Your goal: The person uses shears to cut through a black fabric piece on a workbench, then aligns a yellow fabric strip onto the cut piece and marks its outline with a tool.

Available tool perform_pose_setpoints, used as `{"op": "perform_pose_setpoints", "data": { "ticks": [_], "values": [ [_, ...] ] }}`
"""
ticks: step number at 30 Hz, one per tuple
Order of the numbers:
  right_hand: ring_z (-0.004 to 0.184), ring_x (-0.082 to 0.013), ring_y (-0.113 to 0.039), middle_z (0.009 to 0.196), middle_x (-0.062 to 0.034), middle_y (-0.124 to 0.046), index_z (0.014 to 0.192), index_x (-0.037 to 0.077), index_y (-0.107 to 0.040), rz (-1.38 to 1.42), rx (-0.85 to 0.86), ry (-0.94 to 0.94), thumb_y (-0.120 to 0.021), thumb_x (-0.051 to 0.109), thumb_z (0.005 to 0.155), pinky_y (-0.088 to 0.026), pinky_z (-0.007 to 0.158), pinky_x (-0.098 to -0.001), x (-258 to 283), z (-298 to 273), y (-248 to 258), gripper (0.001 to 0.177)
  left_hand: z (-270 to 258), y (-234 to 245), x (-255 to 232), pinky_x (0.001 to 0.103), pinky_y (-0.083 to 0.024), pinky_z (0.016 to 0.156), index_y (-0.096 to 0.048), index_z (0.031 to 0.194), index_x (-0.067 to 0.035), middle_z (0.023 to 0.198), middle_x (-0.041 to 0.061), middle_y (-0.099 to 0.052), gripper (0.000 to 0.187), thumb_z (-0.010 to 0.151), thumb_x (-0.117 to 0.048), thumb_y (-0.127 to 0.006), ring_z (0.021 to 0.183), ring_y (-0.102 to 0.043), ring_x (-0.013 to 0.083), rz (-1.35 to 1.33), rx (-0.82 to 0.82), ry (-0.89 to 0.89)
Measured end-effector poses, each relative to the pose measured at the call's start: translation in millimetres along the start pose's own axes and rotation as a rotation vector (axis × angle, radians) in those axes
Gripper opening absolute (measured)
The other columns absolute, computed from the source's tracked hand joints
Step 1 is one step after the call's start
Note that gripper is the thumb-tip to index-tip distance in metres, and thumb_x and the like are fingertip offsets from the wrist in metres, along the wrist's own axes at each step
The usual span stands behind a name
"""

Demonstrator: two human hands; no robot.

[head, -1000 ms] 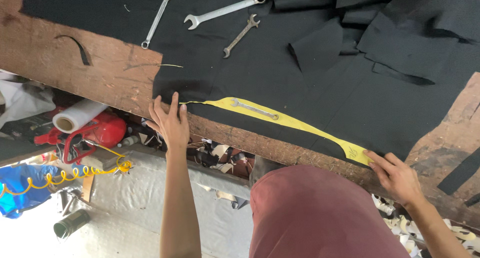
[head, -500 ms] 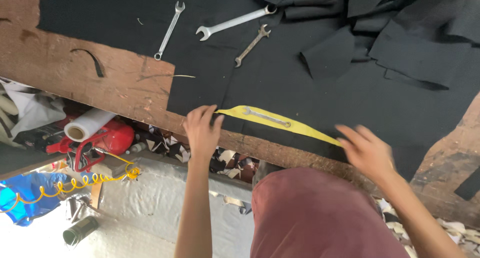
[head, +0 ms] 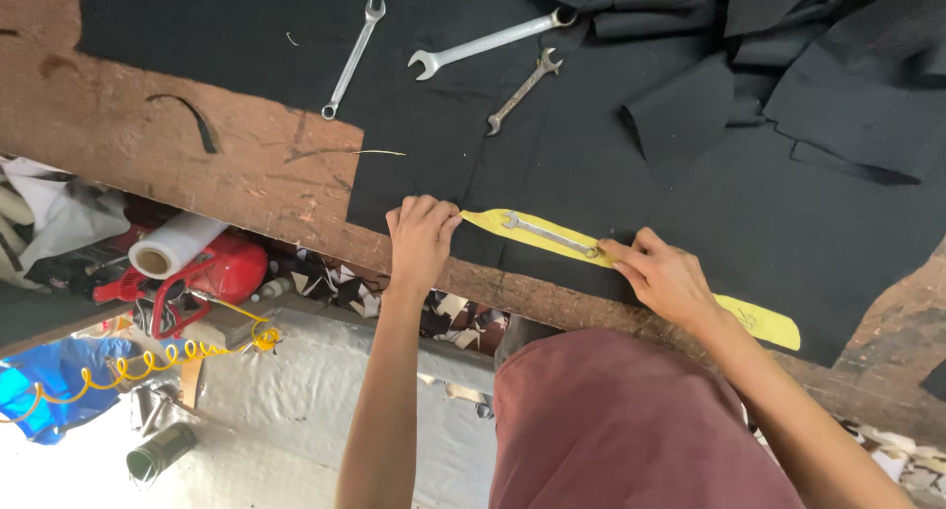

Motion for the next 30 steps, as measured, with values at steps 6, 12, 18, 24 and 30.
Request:
{"op": "perform_pose_setpoints", "data": {
  "ticks": [6, 12, 18, 24, 30],
  "values": [
    [0.066, -0.0251, -0.061, 0.085, -0.0046, -0.055, 0.129, 0.027, -0.07, -0.017, 0.016, -0.023, -0.065, 0.022, 0.094, -0.053, 0.062, -0.0413, -0.4, -0.7, -1.3, 0.036, -0.4, 7.9, 12.4, 0.044, -0.037, 0.097, -0.074, 0.106, -0.016, 0.105, -0.001, -0.063, 0.021, 0.09, -0.029, -0.075, 0.112, -0.055, 0.0225, -0.003, -0.032, 0.036],
    [0.067, -0.0249, -0.061, 0.084, -0.004, -0.055, 0.131, 0.027, -0.069, -0.03, 0.025, -0.023, -0.063, 0.025, 0.096, -0.053, 0.064, -0.0406, -0.3, 0.1, -0.5, 0.035, -6.8, 31.4, 47.7, 0.058, -0.027, 0.11, -0.067, 0.133, -0.014, 0.138, 0.012, -0.05, 0.053, 0.089, -0.042, -0.079, 0.136, -0.038, 0.0341, 0.197, -0.07, 0.218],
    [0.069, -0.0242, -0.062, 0.085, -0.0042, -0.058, 0.132, 0.024, -0.068, 0.083, 0.071, -0.098, -0.064, 0.025, 0.094, -0.054, 0.064, -0.0404, 8.3, 8.2, 11.3, 0.038, -17.1, 34.8, 75.2, 0.074, -0.01, 0.116, -0.059, 0.145, -0.016, 0.153, 0.015, -0.037, 0.062, 0.092, -0.042, -0.074, 0.152, -0.022, 0.0389, 0.202, -0.076, 0.34],
    [0.066, -0.0267, -0.06, 0.085, -0.0076, -0.057, 0.137, 0.019, -0.065, 0.121, -0.023, -0.139, -0.064, 0.021, 0.096, -0.052, 0.063, -0.0405, 20.7, 31.3, 31.8, 0.04, -25.2, 38.6, 91.4, 0.076, -0.006, 0.117, -0.061, 0.146, -0.029, 0.162, 0.016, -0.031, 0.051, 0.098, -0.044, -0.068, 0.153, -0.018, 0.0456, 0.209, -0.045, 0.379],
    [0.074, -0.0291, -0.065, 0.094, -0.0069, -0.061, 0.134, 0.025, -0.065, -0.003, 0.017, 0.012, -0.064, 0.017, 0.095, -0.055, 0.065, -0.0418, 64.2, 68.8, 14.4, 0.04, -28.2, 40.1, 95.1, 0.075, -0.006, 0.118, -0.061, 0.147, -0.029, 0.163, 0.016, -0.031, 0.049, 0.1, -0.045, -0.064, 0.152, -0.017, 0.0464, 0.212, -0.051, 0.352]
  ]
}}
Point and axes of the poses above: each hand's wrist, its own z-axis towards the middle knuckle, its own y-axis out of the back of the hand, x = y × z, the point moved 8 cm from there along z, towards the middle knuckle
